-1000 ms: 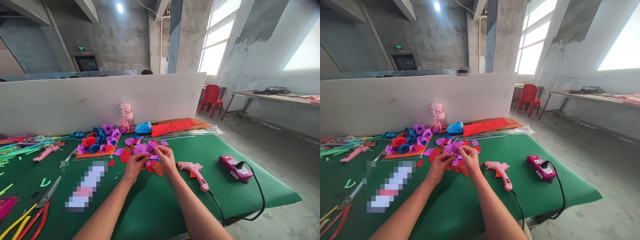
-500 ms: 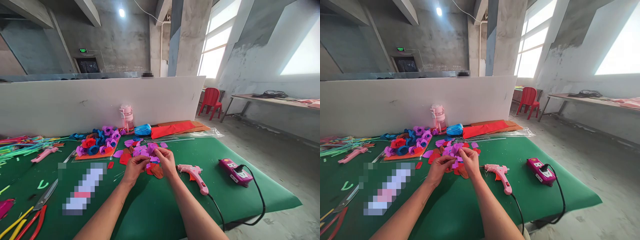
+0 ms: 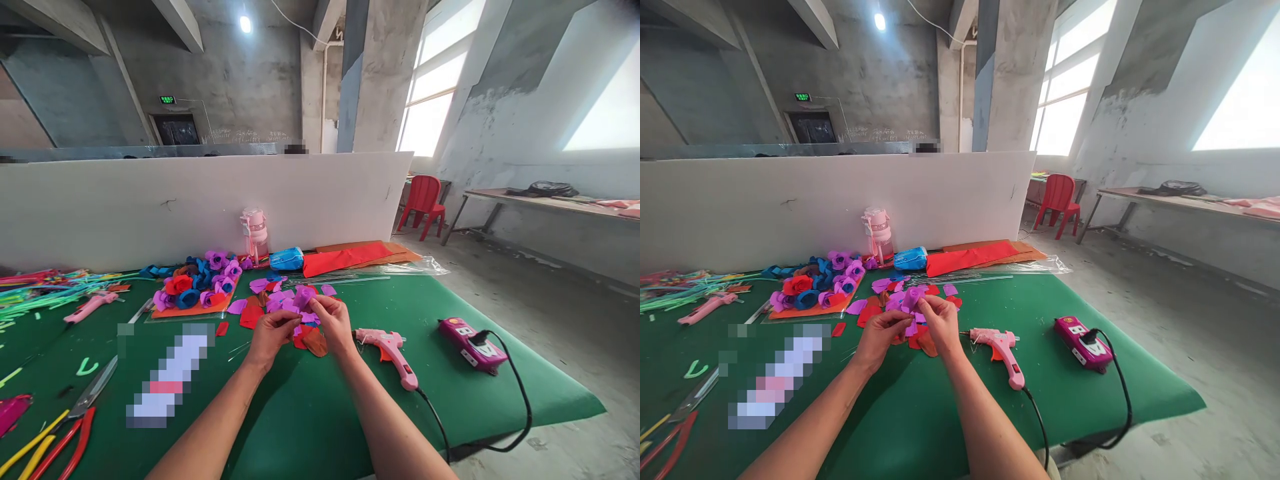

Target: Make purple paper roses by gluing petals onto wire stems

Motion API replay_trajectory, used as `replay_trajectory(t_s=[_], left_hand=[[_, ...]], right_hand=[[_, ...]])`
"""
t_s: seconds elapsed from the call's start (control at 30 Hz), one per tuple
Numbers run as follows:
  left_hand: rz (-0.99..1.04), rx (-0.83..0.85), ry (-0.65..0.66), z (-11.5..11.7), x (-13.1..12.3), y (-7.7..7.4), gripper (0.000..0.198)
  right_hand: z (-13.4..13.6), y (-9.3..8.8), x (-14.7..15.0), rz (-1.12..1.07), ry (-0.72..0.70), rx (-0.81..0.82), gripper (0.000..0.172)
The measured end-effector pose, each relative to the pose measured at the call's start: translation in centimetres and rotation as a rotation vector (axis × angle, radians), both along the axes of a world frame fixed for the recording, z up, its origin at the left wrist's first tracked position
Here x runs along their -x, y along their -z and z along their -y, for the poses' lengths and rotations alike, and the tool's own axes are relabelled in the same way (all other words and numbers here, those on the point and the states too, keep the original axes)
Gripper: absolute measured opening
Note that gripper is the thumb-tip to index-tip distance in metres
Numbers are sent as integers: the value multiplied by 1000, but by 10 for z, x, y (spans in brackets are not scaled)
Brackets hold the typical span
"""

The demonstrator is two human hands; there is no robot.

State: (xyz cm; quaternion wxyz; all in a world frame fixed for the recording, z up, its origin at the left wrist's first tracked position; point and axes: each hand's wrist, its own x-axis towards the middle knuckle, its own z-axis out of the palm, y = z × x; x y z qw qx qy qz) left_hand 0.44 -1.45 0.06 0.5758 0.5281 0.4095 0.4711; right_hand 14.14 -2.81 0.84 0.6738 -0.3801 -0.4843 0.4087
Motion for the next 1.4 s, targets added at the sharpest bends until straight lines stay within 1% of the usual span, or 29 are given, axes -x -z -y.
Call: replay_trajectory(t_s=[0.13, 0.4, 0.63, 0.9, 1.13, 1.4], left_hand=[[12, -2, -2, 0, 0, 0, 24], [21, 65, -38, -1, 1, 1, 28], [34, 53, -51, 0, 0, 2, 27], [54, 77, -70, 1, -1, -2, 27], [66, 77, -58, 1, -1, 1, 27], [91, 73, -65, 2, -3, 3, 26]], right_hand=[[0, 0, 1, -13, 1, -7, 22], [1, -2, 1, 5, -17, 2, 23], [1, -1, 2, -18, -25, 9, 23], [-1, 3, 2, 49, -17, 5, 26], [0, 2, 2, 71, 7, -22, 28], [0, 1, 2, 85, -6, 2, 28]])
